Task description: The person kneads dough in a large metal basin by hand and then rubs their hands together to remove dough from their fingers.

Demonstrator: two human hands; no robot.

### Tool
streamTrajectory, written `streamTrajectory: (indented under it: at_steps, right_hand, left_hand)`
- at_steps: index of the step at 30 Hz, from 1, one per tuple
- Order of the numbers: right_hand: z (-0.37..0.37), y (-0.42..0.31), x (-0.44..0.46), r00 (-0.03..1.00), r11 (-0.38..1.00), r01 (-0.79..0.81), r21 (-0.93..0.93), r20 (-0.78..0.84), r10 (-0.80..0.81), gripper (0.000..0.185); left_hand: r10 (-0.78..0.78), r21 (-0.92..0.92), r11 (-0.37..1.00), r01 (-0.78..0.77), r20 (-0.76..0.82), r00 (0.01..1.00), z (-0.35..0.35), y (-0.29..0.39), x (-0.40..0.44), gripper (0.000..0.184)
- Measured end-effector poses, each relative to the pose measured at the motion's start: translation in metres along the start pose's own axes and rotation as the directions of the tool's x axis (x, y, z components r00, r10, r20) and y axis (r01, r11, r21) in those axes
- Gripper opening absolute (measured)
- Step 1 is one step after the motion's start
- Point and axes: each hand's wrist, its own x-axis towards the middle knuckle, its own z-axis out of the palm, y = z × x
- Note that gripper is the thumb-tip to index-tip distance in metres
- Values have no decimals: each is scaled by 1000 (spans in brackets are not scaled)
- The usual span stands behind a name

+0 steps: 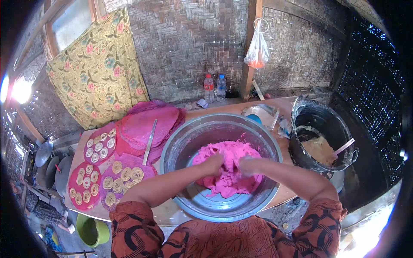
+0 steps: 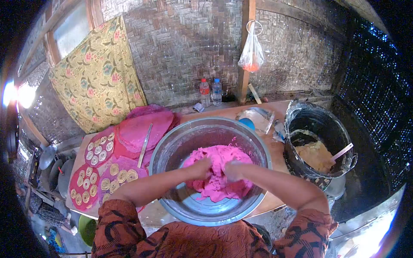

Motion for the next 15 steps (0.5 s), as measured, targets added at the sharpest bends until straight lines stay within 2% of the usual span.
streamTrajectory:
  at_steps: [1,2,3,4,5,6,8,9,10,11,12,13,14,15]
  right_hand:
    - [10,3,-7,997,995,65,-80,-26,-67,17]
    - [12,0,-10,998,983,63,-170,16,-61,17]
    - [13,-3,-12,997,964,69,-258,57,-56,17]
    - [42,16,0,996,968,73,-240,70,-58,17]
    - [91,49,22,1000,987,2,-164,27,2,17]
    - [124,64,34,998,994,-66,-85,-10,65,16]
    - [28,16,17,966,988,-67,-137,239,98,17]
    - [22,16,15,983,989,-82,-127,153,101,17]
    - [17,14,12,992,988,-99,-116,66,107,18]
    - [10,11,11,992,988,-99,-114,72,108,18]
    - [2,8,11,971,972,-229,-51,56,232,22]
    - [-2,5,9,934,935,-355,11,45,354,26]
    - [3,9,9,932,933,-361,2,38,360,26]
    - [15,19,14,933,923,-352,154,-27,360,27]
  left_hand:
    - [-54,129,991,34,148,988,-6,17,-2,53]
    - [-53,121,992,34,159,986,-8,26,-1,53]
    - [21,50,998,-30,171,985,-9,33,1,65]
    - [42,79,995,-54,145,989,0,36,4,75]
    - [63,110,991,-76,119,991,9,39,6,84]
    - [58,92,993,-71,136,989,22,37,12,84]
    - [160,135,979,-155,-24,987,39,29,23,70]
    - [161,170,974,-152,-40,986,32,31,25,61]
    - [160,161,975,-153,-32,987,36,27,29,61]
    - [149,114,985,-130,-173,974,38,22,32,55]
    - [130,69,991,-114,-316,940,35,20,33,48]
    - [133,69,991,-117,-322,937,30,18,35,48]
    - [135,23,991,-135,-330,934,24,16,37,38]
    - [137,-22,988,-154,-340,930,18,15,37,30]
